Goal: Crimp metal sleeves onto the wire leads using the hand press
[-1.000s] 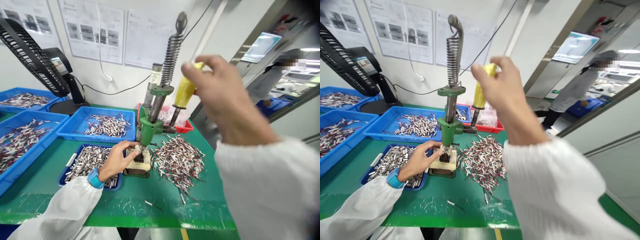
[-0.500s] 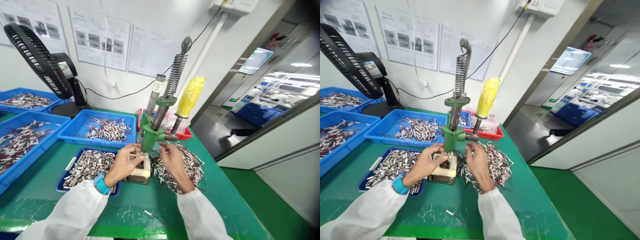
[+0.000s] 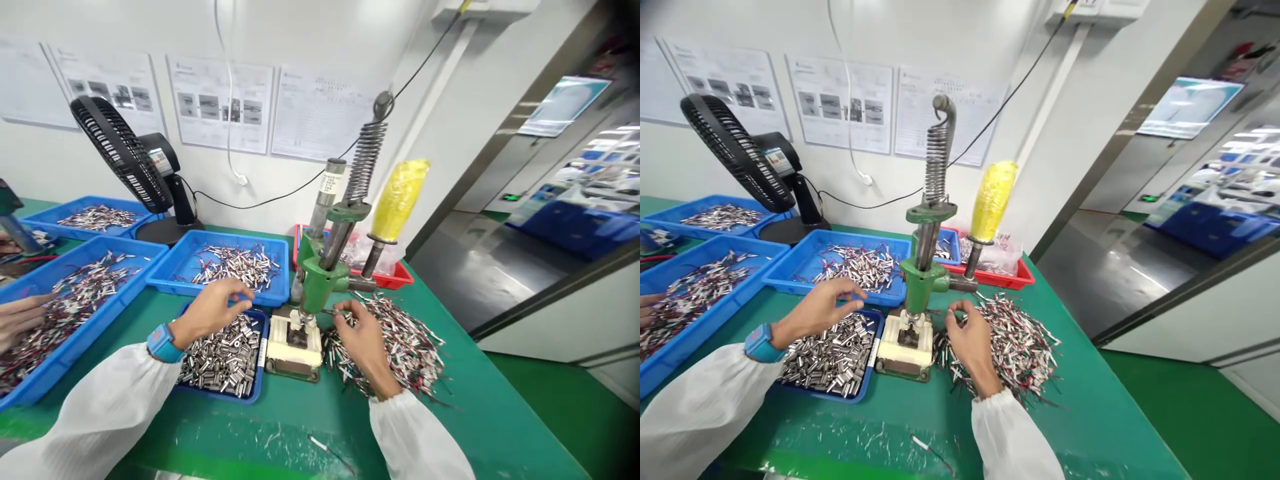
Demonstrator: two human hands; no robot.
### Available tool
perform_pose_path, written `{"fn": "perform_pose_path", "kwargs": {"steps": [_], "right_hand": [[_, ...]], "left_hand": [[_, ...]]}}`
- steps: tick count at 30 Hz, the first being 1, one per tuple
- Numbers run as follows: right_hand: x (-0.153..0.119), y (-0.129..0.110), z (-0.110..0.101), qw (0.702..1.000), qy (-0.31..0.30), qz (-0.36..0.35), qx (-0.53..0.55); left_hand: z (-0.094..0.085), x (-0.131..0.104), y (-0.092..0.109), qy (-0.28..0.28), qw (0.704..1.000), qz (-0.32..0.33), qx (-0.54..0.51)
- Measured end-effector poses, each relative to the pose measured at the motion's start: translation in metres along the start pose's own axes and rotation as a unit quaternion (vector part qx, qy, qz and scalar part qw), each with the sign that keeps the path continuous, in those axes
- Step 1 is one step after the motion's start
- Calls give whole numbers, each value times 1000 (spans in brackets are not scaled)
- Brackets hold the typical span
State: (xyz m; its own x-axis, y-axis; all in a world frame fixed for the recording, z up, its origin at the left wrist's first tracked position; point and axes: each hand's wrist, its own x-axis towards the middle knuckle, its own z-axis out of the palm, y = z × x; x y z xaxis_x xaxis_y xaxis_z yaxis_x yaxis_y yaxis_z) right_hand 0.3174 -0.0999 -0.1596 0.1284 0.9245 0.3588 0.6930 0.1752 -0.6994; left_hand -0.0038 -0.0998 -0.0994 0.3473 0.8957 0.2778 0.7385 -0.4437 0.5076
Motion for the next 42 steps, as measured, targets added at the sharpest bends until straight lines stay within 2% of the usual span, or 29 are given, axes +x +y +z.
{"fn": "perform_pose_path", "kwargs": {"steps": [2, 5, 9, 13, 15, 18, 22, 26, 32, 34, 38, 42], "right_hand": [[-7, -4, -4, 998, 31, 8, 49], [-26, -16, -7, 983, 68, 48, 163], [-59, -40, -2, 950, 64, 106, 286], [-79, -66, 13, 936, 41, 119, 329], [-79, -77, 22, 925, 38, 131, 355], [-74, -85, 34, 900, 26, 156, 406], [-72, -79, 40, 873, -33, 193, 446], [-70, -69, 39, 882, -81, 218, 410], [-63, -67, 37, 895, -83, 215, 381], [-63, -68, 39, 894, -80, 216, 385], [-62, -66, 37, 896, -94, 215, 377], [-65, -57, 13, 932, -168, 168, 273]], "left_hand": [[10, -6, 2, -69, 995, 4, 78], [33, -7, 11, -113, 974, 9, 195], [54, -1, 21, -103, 968, -5, 231], [57, 0, 22, -92, 968, 1, 232], [54, -2, 22, -72, 980, 8, 184], [50, -7, 28, 2, 1000, 24, -2], [48, -13, 44, 103, 978, 15, -183], [57, -11, 55, 138, 955, 5, -261], [76, 1, 61, 90, 946, 10, -312], [74, 7, 67, 61, 952, 16, -299], [62, 15, 77, 21, 977, 51, -206], [59, 13, 77, 21, 981, 55, -184]]}}
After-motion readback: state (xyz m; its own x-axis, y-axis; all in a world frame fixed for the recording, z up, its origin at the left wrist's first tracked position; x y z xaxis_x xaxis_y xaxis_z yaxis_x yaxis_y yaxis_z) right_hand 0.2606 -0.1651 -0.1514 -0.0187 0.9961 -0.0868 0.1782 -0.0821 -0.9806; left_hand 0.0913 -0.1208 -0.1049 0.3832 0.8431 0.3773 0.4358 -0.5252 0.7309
